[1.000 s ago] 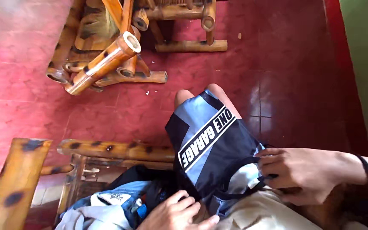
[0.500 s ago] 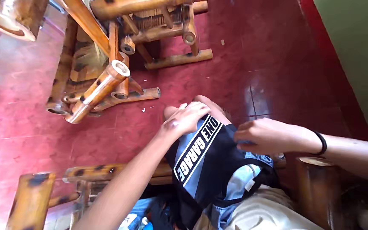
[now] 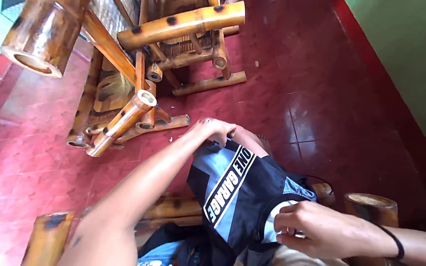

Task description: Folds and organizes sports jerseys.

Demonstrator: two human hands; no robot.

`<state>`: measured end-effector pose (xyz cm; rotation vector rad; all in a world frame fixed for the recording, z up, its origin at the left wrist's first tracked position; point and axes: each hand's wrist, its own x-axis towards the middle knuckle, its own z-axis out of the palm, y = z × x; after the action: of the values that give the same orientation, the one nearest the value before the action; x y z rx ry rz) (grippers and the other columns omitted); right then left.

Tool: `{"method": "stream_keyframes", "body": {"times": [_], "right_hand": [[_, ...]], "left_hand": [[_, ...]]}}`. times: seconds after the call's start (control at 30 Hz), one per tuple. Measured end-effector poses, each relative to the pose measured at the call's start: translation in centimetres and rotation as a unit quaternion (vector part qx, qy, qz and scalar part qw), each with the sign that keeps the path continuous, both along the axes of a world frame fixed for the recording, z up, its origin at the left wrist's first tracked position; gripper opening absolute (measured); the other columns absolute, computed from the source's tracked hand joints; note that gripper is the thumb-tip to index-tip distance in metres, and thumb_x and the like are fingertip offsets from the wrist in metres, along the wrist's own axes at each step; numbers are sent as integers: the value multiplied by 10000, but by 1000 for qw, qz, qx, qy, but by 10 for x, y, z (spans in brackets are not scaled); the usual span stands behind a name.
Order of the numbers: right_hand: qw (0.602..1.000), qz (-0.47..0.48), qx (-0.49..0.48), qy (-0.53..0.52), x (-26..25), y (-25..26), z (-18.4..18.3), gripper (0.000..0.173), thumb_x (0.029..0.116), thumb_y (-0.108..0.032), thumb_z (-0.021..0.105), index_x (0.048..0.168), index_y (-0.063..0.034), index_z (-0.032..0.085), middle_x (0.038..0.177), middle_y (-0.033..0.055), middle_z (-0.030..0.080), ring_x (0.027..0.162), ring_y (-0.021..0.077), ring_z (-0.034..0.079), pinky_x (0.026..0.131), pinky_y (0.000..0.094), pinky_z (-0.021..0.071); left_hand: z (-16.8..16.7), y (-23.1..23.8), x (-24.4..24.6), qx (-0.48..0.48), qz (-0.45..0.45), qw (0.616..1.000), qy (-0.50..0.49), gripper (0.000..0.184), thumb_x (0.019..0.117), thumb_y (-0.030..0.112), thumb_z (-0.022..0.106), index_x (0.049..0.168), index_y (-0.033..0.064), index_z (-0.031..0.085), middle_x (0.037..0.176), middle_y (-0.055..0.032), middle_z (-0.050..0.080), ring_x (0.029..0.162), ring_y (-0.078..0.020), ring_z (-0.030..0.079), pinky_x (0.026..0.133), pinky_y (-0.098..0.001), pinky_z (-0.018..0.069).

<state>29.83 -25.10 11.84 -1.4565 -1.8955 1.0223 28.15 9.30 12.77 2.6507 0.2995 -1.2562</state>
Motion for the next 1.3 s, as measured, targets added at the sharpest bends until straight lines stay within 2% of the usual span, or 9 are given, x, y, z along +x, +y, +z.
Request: {"method": "stream_keyframes", "body": {"times": [0.2,0.27,0.33,0.47,0.6,0.83,1.0,1.13,1.3], "right_hand": [[962,-78,182,-189,-101,48,1,237,953,-306,625,934,-79,691,802,101,644,738,282,682,527,394,540],[948,-91,169,-254,-127,86,1,279,989,-270,580,1057,-26,695,854,155,661,752,323,689,542,409,537],[943,-89,93,-307,-145,133,6,330,1023,-127,476,1245,76,611,946,238,679,821,389,705,610,453,556],[933,-99,-23,-345,-175,213,-12,364,1036,23,353,1353,153,478,1073,299,638,956,408,672,716,462,541],[940,-69,-148,-300,-193,247,-33,416,993,78,417,1392,187,378,1274,331,498,1153,398,545,841,476,477],[928,-67,-203,-305,-206,259,-50,361,977,96,440,1333,155,435,1250,251,510,1184,302,531,916,380,450],[947,-75,-238,-203,-204,264,-52,450,968,14,547,1405,69,457,1420,247,481,1337,324,457,1050,467,382],[949,-78,-242,-184,-207,264,-48,473,959,-45,576,1395,77,440,1388,254,485,1302,337,487,984,470,431],[957,-145,-225,-108,-201,261,-43,392,1002,-25,536,1387,47,527,1409,235,529,1375,326,459,1128,449,354]], "left_hand": [[17,1,13,60,-23,995,74,333,905,168,765,1227,124,696,1173,-149,679,1134,-368,608,953,-610,434],[0,13,13,117,-50,990,65,227,853,344,808,994,170,774,1019,-117,712,1021,-352,644,845,-623,477],[-12,17,12,161,-51,983,72,268,822,426,816,918,179,778,995,-130,714,1007,-363,654,808,-631,489],[-17,25,3,133,-37,989,55,274,844,424,802,980,187,788,1054,-127,723,1060,-368,649,858,-653,476],[-13,36,-8,80,14,996,37,237,890,391,773,1038,207,786,1087,-107,724,1095,-349,638,906,-649,455],[-26,54,-22,0,71,997,-1,210,919,299,760,1068,151,775,1084,-110,718,1079,-310,632,933,-603,450],[-22,51,-24,3,74,997,-2,193,924,281,751,1068,155,778,1107,-89,721,1104,-292,630,951,-587,445],[-23,52,-24,14,63,998,1,214,913,313,758,1079,180,778,1103,-78,724,1096,-287,636,947,-583,450],[-17,51,-24,-2,84,996,3,153,936,233,736,1055,144,768,1049,-55,719,953,-206,642,840,-455,487]]}}
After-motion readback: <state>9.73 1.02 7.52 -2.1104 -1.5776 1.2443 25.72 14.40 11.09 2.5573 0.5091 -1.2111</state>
